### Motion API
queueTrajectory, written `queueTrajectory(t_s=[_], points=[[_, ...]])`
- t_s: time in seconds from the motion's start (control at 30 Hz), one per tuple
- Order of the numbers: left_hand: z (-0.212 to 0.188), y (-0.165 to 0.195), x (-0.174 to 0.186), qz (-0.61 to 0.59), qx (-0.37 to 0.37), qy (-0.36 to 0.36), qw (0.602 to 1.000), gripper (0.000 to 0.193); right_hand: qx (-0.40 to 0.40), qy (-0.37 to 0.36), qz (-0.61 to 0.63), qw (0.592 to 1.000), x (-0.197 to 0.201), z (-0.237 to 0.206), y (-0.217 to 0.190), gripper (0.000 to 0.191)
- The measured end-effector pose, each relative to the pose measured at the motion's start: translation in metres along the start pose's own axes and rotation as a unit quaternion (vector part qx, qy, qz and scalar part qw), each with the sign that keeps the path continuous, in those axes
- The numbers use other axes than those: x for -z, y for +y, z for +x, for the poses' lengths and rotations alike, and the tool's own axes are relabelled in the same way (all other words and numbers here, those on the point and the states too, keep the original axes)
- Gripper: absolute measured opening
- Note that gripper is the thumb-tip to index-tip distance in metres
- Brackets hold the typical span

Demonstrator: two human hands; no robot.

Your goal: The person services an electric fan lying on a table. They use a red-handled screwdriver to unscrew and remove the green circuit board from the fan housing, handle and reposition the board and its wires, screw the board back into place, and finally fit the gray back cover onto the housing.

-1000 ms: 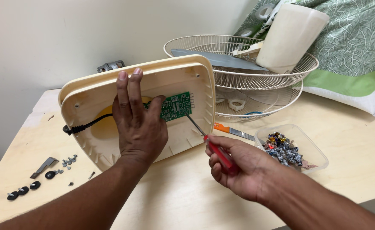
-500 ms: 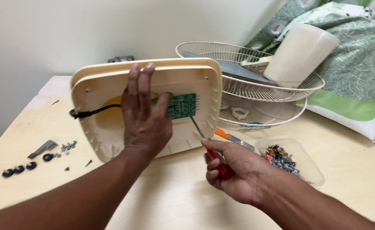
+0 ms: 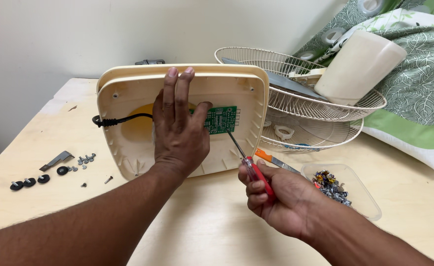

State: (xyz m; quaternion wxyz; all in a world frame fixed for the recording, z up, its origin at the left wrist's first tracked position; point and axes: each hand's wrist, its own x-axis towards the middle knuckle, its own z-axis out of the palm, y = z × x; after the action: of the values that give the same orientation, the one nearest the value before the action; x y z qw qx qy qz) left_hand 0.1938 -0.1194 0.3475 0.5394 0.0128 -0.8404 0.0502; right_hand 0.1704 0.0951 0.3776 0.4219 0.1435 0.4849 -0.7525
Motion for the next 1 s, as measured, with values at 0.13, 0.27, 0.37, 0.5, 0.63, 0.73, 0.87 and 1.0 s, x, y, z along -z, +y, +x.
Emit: queueTrajectory(t_s=[0.13,0.27,0.37,0.5,0.63,0.73,0.87,1.0], points=[[-0.002,-0.001,0.002,-0.002,-0.002,-0.007,1.000,0.021,0.071,0.076,-0.135,0.985,-0.003,-0.003,0.004,0.025],[-0.002,-0.002,0.004,-0.005,-0.004,-0.009,1.000,0.021,0.055,0.093,-0.140,0.984,-0.008,-0.007,0.003,0.022],[-0.002,-0.002,0.004,-0.012,0.005,-0.014,1.000,0.022,0.005,0.032,-0.077,0.997,-0.007,-0.007,0.003,0.028],[-0.003,-0.003,0.003,-0.003,0.003,-0.018,1.000,0.022,-0.021,-0.040,0.003,0.999,-0.003,-0.006,0.003,0.027],[-0.004,-0.004,0.003,0.009,-0.001,-0.022,1.000,0.025,0.059,0.077,-0.158,0.983,-0.010,-0.011,0.004,0.028],[-0.004,-0.003,0.002,0.011,0.002,-0.030,0.999,0.024,0.157,0.110,-0.438,0.878,-0.019,-0.014,0.006,0.033],[-0.003,-0.004,0.004,0.012,0.002,-0.032,0.999,0.025,0.157,0.097,-0.430,0.884,-0.018,-0.009,0.004,0.039],[-0.002,-0.004,0.004,0.005,0.003,-0.034,0.999,0.026,0.097,-0.019,-0.180,0.979,-0.006,0.004,0.001,0.025]])
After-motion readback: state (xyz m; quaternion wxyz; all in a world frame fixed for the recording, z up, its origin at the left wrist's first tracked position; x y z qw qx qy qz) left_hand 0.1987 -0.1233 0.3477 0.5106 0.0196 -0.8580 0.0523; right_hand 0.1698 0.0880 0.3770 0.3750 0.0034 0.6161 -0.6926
